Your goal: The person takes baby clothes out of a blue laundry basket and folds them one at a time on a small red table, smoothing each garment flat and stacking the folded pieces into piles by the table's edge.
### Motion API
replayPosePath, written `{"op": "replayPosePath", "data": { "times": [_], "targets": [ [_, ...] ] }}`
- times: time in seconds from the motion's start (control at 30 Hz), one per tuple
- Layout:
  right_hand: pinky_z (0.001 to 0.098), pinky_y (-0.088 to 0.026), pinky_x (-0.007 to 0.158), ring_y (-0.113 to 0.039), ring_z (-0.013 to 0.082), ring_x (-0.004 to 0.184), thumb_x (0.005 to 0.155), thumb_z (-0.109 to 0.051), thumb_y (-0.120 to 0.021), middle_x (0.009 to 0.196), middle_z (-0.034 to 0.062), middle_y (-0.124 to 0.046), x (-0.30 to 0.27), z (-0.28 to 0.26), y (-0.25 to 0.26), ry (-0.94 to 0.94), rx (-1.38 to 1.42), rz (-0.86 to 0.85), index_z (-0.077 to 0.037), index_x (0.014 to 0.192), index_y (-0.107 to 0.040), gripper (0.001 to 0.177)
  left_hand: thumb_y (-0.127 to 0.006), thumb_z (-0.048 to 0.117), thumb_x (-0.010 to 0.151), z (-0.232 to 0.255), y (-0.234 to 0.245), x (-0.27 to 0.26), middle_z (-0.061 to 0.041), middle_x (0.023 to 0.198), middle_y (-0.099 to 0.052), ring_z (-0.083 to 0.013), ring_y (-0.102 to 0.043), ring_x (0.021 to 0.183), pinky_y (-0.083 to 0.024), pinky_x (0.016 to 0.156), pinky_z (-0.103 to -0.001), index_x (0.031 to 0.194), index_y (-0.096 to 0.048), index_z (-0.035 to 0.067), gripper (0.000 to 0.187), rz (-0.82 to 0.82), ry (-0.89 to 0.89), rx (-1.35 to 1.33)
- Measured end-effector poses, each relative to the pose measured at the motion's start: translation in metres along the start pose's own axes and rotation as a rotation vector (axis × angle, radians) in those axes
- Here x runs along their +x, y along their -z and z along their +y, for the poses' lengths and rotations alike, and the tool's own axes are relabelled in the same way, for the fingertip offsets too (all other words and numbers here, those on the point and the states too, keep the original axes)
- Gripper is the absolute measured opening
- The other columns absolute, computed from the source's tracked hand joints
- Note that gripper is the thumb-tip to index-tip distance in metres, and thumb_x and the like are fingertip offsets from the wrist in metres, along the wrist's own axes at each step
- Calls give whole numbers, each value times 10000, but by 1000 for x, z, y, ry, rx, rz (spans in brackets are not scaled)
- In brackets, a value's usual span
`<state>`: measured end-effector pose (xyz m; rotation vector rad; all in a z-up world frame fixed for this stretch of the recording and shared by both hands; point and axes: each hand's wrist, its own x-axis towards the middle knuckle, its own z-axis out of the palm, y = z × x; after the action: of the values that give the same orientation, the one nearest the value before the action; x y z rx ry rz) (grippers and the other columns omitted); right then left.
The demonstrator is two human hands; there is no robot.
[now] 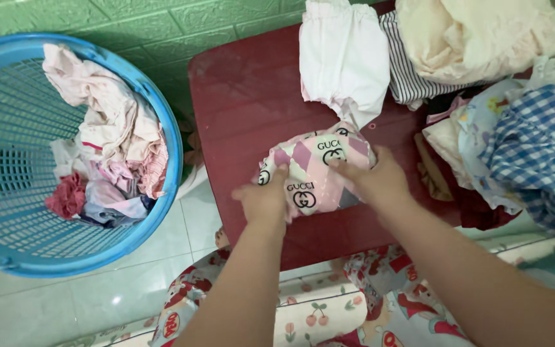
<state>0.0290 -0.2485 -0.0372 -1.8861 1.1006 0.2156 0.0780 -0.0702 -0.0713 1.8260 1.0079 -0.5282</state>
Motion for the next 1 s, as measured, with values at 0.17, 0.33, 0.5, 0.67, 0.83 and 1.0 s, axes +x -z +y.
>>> {"op": "replayPosePath", "data": {
  "times": [0.17,0.33,0.5,0.67,0.83,1.0],
  "targets": [
    [359,-480,624,-648,238,778,809,-385,-860,954,127,-748,7,-14,24,-317,213,-248,24,1093,-766,507,-781,352,808,14,6,2,-183,1275,-723,-322,-711,1115,-572,949,-454,1328,-619,-35,668,-515,350,-395],
    [308,-577,713,-736,185,855,859,-251,-767,1012,83,-786,-18,-41,57,-81,549,-241,-61,1105,-747,312,-698,317,909,47,23,-43,-105,1250,-739,-254,-689,1147,-536,981,-400,1304,-658,22,494,-646,169,-452],
    [426,-598,732,-718,225,984,844,-267,-742,1116,52,-746,-39,-89,104,-216,796,-206,-128,1229,-638,422,-600,324,956,90,31,-105,-98,1315,-700,-241,-677,1170,-530,1010,-419,1367,-587,61,488,-881,82,-658],
    [435,-554,800,-698,254,1067,866,-107,-761,1146,74,-736,-50,-114,170,-129,941,-4,-96,1258,-568,437,-600,347,951,125,19,-161,-80,1340,-689,-230,-668,1186,-537,1013,-422,1390,-574,68,521,-978,23,-691],
    [355,-610,813,-720,234,903,812,2,-779,1007,125,-712,-39,-80,243,205,1134,306,-20,1066,-583,321,-656,305,941,147,-49,-214,-114,1273,-706,-236,-679,1124,-549,955,-397,1367,-594,16,518,-1001,-220,-550],
    [340,-610,816,-724,209,889,840,27,-768,993,114,-709,-19,-10,313,231,1159,505,-15,1041,-591,271,-683,260,919,130,-130,-264,-116,1237,-719,-213,-674,1078,-538,922,-344,1353,-605,-33,530,-935,-489,-398]
  ]
}}
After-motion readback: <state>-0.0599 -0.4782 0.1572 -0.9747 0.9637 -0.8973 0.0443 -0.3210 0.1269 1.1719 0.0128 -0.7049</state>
